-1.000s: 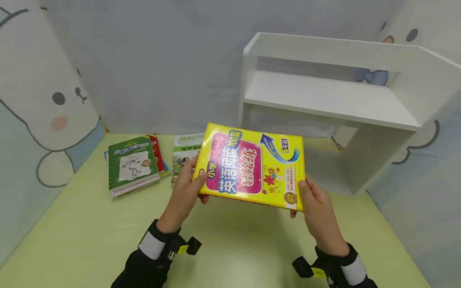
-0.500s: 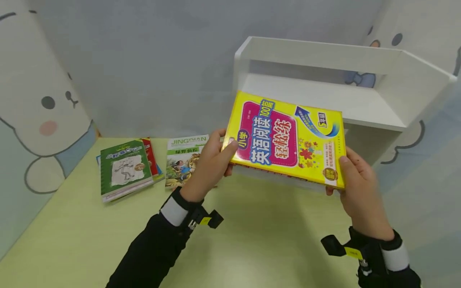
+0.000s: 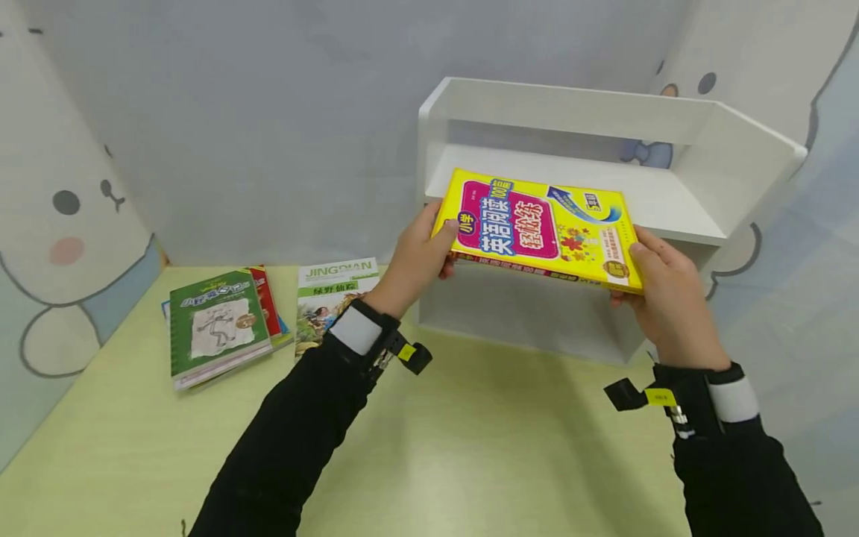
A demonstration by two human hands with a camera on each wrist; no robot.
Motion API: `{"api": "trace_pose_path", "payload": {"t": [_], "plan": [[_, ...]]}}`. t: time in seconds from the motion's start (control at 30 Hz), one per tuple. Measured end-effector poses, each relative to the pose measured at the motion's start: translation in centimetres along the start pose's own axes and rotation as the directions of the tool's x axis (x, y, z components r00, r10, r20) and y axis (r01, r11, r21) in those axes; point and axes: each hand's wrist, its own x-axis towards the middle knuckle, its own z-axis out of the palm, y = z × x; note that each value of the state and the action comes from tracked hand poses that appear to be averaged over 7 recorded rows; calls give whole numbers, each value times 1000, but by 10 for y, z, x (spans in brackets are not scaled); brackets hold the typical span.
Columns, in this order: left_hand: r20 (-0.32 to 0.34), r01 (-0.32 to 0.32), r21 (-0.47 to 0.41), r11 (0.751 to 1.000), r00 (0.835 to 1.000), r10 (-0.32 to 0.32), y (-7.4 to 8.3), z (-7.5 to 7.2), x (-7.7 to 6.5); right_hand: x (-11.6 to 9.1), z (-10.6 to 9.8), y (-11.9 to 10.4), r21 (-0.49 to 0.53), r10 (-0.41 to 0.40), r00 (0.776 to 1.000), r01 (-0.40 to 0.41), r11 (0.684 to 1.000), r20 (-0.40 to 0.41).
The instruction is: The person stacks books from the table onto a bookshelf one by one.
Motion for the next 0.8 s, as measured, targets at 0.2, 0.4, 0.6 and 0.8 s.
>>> {"api": "trace_pose_path", "payload": {"t": [0.2, 0.4, 0.6, 0.8], "plan": [[-30, 79, 57, 995, 997, -78, -5, -6, 21, 25, 7, -6, -105, 56, 998, -53, 993, 31], [-62, 141, 80, 987, 989, -136, -6, -9, 35, 43, 10, -10, -213, 102, 994, -94, 972, 27], [-82, 195, 101, 975, 979, -187, -6, -7, 49, 56, 10, -15, -267, 152, 988, -145, 953, 8], [-130, 198, 132, 971, 975, -181, -4, -4, 56, 64, 11, -16, -330, 153, 988, -154, 931, -28]]}}
